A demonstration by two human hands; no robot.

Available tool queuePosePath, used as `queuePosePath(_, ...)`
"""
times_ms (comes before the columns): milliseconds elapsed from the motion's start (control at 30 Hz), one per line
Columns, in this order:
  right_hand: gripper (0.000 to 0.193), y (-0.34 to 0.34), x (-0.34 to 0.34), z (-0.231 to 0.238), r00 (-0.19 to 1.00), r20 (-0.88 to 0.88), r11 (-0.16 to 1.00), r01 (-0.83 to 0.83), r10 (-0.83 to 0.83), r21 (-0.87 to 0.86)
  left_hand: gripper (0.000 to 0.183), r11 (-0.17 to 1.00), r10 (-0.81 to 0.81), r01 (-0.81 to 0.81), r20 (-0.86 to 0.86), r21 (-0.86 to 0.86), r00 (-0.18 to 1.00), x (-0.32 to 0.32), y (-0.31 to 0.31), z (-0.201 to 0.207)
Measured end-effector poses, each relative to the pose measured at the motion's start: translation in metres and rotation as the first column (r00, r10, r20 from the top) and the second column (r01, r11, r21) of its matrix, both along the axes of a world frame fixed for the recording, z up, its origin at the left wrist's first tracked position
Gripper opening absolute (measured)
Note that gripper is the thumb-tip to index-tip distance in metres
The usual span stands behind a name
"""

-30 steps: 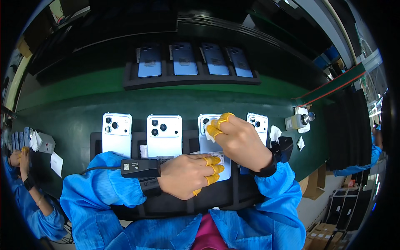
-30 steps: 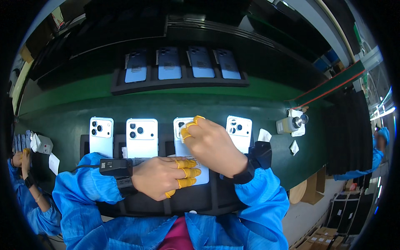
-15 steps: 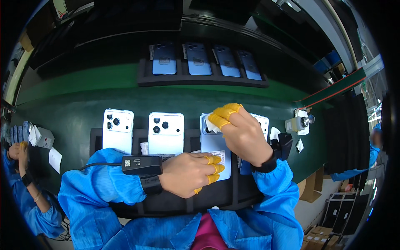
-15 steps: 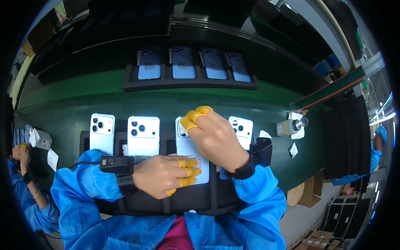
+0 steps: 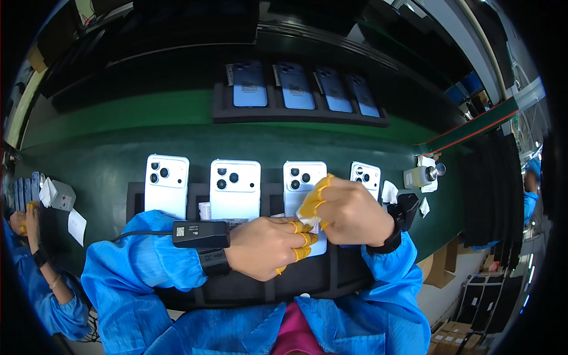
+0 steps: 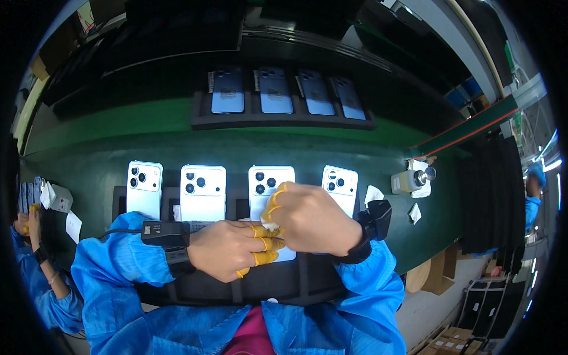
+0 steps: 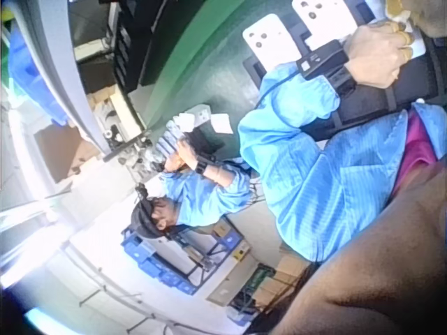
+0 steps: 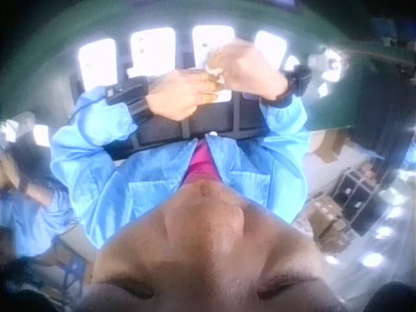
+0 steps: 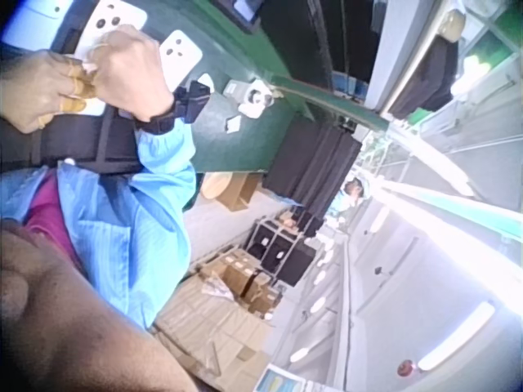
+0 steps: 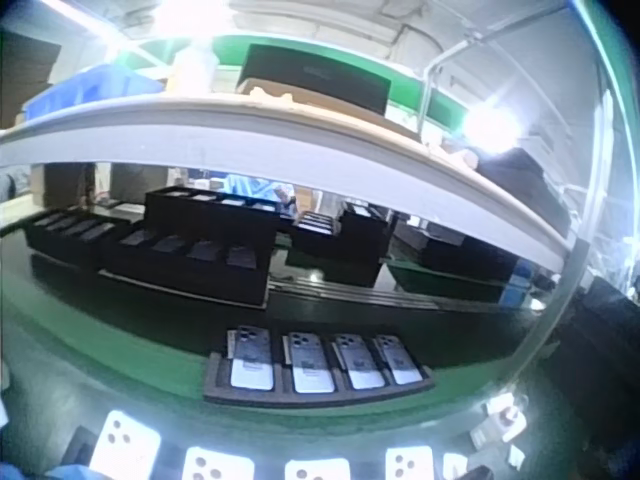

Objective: Cleaning and inspecting the rear casing and camera modules of mobile phones on a factory tray.

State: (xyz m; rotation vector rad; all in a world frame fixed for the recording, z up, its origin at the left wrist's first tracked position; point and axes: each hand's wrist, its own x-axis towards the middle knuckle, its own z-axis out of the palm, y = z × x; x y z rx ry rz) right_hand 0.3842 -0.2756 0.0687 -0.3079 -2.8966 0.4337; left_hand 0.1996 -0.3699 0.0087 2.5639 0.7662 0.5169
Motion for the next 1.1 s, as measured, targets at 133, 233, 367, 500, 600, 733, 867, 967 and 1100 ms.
queuePosePath(133,0.011,0.006,-0.004,-0.006,0.977,-0.187,0.973,0.135,-0.1,0.189,0.038,1.0,-0.005,0.006,-0.064,0.008,0.998,0.001,0.0,0.004)
queuePosePath(233,0.012,0.005,-0.016,-0.024,0.976,-0.217,0.962,0.072,-0.014,0.263,0.039,0.999,-0.01,0.012,-0.042,0.043,0.999,0.001,0.0,-0.001)
queuePosePath(367,0.01,0.0,-0.015,-0.019,0.991,-0.128,0.953,0.07,-0.033,0.295,0.043,0.994,-0.011,0.009,0.022,0.108,1.0,0.0,0.002,-0.002)
queuePosePath(500,0.011,-0.007,-0.01,-0.011,0.997,-0.026,0.963,0.081,-0.077,0.257,0.046,0.993,-0.005,-0.002,0.052,0.118,0.999,-0.005,0.0,-0.001)
queuePosePath(600,0.008,-0.003,0.002,-0.002,0.993,0.009,0.969,0.116,-0.121,0.218,0.049,0.996,-0.011,0.003,0.087,0.094,0.996,-0.002,0.001,-0.001)
queuePosePath(733,0.006,0.005,0.008,-0.002,0.957,-0.103,0.938,0.288,-0.272,0.194,0.052,0.999,-0.034,0.033,0.032,0.04,0.999,-0.002,0.002,0.001)
queuePosePath(867,0.007,0.019,-0.002,-0.02,0.929,-0.264,0.914,0.326,-0.261,0.242,0.051,0.998,-0.067,0.067,-0.054,-0.004,0.996,0.0,0.003,0.004)
queuePosePath(967,0.019,0.017,-0.008,-0.023,0.938,-0.26,0.933,0.289,-0.232,0.212,0.051,0.999,-0.044,0.044,-0.02,0.031,0.999,-0.002,0.0,0.0)
queuePosePath(1100,0.019,0.007,-0.013,-0.021,0.958,-0.224,0.966,0.213,-0.177,0.147,0.05,0.999,-0.049,0.05,-0.039,0.017,0.998,-0.004,0.001,0.0)
